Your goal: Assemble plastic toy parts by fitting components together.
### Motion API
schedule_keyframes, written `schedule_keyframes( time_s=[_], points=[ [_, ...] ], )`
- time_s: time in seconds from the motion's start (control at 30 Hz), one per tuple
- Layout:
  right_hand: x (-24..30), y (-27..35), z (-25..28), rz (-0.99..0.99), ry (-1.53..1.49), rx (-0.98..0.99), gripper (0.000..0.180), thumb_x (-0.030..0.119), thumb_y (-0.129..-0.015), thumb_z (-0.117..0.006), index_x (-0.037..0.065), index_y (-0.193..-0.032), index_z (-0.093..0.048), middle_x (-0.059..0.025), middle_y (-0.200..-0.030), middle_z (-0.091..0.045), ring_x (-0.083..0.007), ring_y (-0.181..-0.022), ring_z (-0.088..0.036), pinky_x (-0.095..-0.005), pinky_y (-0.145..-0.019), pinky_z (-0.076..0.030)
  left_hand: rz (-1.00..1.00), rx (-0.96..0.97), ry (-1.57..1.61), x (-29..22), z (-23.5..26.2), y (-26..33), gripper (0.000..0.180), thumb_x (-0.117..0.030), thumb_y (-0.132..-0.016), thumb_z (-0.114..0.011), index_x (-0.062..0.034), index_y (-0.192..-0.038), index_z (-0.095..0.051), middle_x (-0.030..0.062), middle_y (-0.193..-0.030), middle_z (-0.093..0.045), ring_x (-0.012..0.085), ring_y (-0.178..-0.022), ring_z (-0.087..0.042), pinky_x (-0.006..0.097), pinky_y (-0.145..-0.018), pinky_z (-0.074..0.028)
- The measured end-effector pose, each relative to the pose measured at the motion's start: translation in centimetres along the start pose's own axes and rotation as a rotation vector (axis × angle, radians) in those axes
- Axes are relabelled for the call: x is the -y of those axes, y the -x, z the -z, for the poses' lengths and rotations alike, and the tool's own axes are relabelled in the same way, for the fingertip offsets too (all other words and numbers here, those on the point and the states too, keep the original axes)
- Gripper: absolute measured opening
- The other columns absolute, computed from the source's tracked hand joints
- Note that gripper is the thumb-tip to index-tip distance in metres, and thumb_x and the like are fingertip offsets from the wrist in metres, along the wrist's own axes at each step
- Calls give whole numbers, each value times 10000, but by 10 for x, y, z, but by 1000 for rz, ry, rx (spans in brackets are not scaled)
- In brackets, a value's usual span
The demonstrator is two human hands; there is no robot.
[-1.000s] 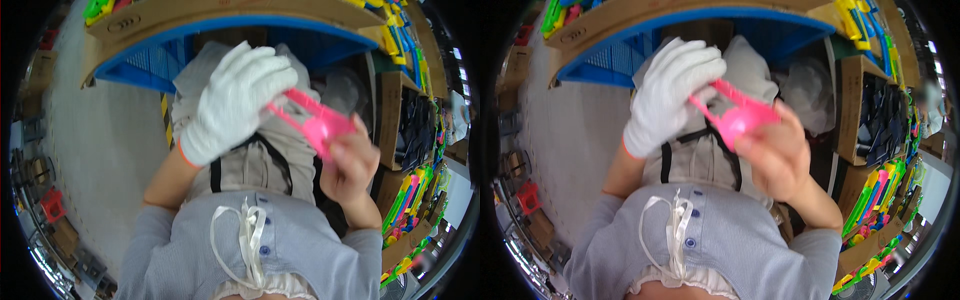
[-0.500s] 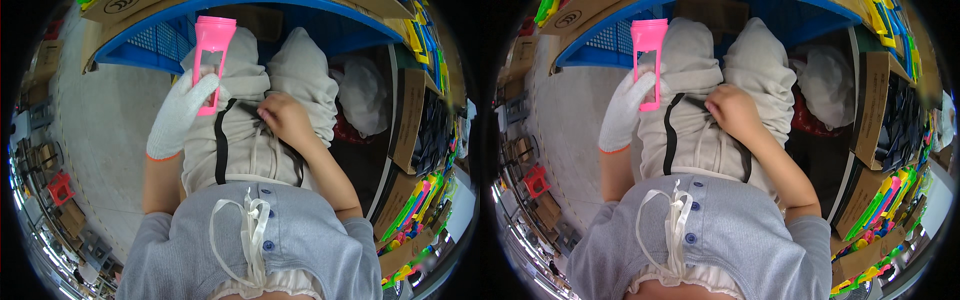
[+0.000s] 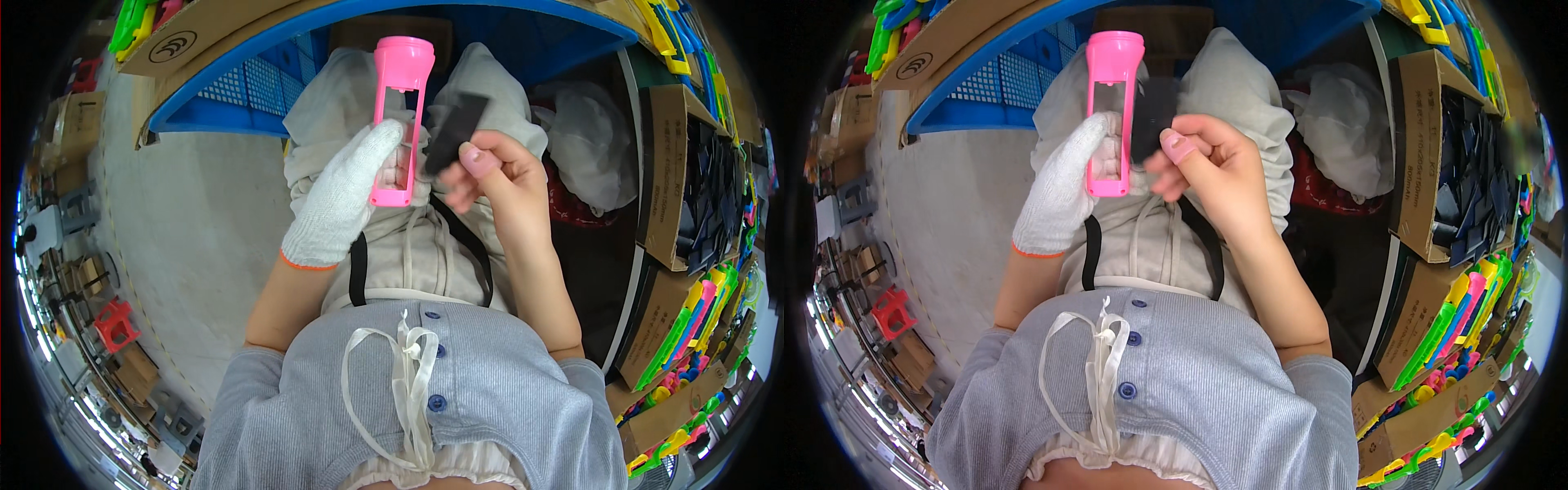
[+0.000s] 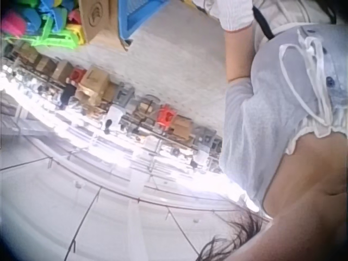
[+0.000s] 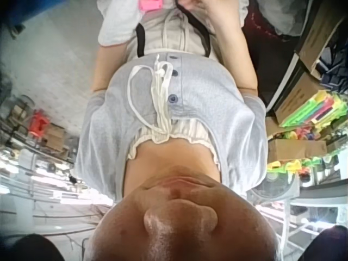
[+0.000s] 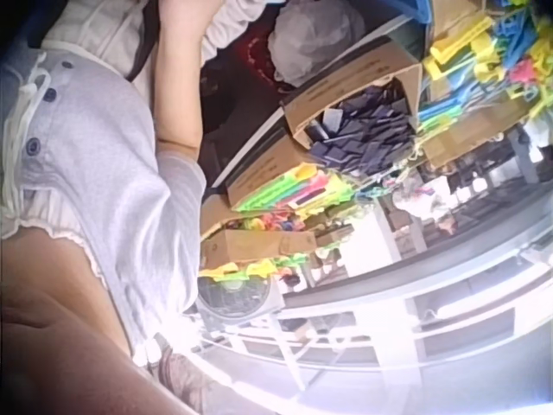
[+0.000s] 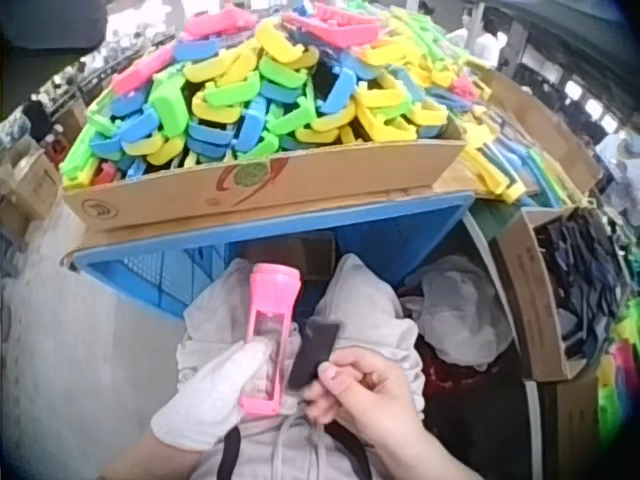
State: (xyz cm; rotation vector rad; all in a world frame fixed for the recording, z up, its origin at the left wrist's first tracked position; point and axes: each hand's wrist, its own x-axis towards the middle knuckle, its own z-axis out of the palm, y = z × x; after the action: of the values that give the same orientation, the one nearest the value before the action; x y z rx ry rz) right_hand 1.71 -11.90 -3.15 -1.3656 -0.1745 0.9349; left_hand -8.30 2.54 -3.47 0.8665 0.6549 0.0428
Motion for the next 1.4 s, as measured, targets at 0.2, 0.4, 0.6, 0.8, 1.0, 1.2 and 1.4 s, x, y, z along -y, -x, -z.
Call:
schedule_keyframes(
  time_s=[0.2,0.4,0.6,0.8,1.0,1.2,1.4],
  points=[
    [2,6,-6,326,-54,34,173,77,-861,-606,-19,-1001,-575,-45,-836,-628,-64,-720,-570,-205,-651,-456,-108,62,-41,14,-5,-1,380,-357,-962,-412,-24,-1109,-523,44,-985,-551,85,-759,-528,219,-628,-449],
    [-7,-4,-14,597,335,-174,137,70,-852,-609,5,-962,-560,-12,-761,-571,-66,-658,-525,-206,-590,-429,-240,-39,-211,24,-24,2,299,-274,-975,-404,-41,-1138,-498,41,-991,-533,88,-867,-515,246,-746,-439],
    [-3,-2,-18,449,170,-48,102,48,-866,-574,16,-953,-530,8,-776,-533,-51,-678,-465,-196,-617,-396,-526,-109,-550,29,-26,3,210,-140,-901,-527,6,-1048,-498,130,-893,-495,228,-757,-526,315,-680,-448],
    [11,5,-13,366,47,25,142,70,-878,-579,18,-976,-490,1,-834,-535,-47,-715,-489,-182,-633,-396,-618,-11,-536,16,-34,3,176,-160,-908,-522,-14,-1002,-494,85,-832,-474,151,-698,-500,278,-619,-426],
    [6,3,-21,667,356,-184,121,45,-861,-575,12,-941,-491,-5,-775,-544,-58,-645,-480,-196,-603,-403,-437,-52,-446,13,-38,4,159,-160,-907,-520,-32,-995,-485,55,-818,-467,107,-698,-481,255,-619,-417],
    [7,5,-15,705,245,-245,142,49,-859,-580,5,-930,-465,-20,-767,-534,-58,-643,-484,-193,-575,-390,-542,-187,-541,0,-35,5,170,-161,-943,-445,-25,-1020,-511,44,-875,-497,101,-788,-505,232,-692,-432],
    [8,1,-23,523,152,-123,162,62,-877,-585,29,-945,-443,15,-796,-479,-29,-673,-435,-165,-606,-358,-540,-156,-363,19,-40,2,187,-165,-948,-451,-19,-1049,-512,48,-903,-506,95,-805,-500,234,-710,-431]
  ],
)
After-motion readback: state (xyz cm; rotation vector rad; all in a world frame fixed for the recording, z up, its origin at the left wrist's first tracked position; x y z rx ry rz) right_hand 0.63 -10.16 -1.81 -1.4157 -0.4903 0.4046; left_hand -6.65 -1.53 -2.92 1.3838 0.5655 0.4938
